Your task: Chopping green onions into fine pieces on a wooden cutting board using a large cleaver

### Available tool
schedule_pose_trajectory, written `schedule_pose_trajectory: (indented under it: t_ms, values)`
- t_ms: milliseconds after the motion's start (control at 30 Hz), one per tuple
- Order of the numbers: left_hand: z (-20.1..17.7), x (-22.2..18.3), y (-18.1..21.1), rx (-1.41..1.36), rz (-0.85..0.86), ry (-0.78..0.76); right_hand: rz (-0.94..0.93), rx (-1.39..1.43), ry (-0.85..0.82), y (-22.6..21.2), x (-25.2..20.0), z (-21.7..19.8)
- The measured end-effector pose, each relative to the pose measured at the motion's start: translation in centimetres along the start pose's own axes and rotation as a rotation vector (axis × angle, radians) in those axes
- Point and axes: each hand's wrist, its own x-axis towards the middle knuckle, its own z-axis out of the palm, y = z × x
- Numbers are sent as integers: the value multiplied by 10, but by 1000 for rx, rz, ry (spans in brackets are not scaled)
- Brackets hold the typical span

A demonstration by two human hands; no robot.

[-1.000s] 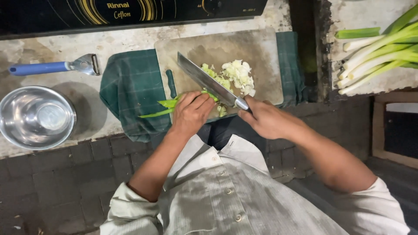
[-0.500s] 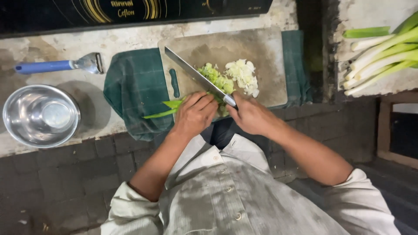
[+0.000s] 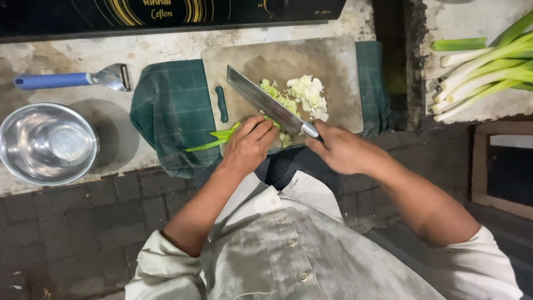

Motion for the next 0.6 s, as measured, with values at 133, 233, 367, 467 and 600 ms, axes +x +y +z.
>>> schedule_pose_trajectory:
  t_ms: [133,233,367,467,600]
  values:
    - [-1,2,-1,-20,-18,-6,-16,-13,35,20,12,20]
    - [0,0,0,-25,-27,-35,10,30,71,33,31,39]
    - [3,1,-1,-32,-55,-16,-57,-1,140,34,58,52]
    - [1,4,0,-62,-59,-7,-116,17,193,33,67,47]
    - [2,9,-2,-80,-77,19,-166,52,137,23,55,22]
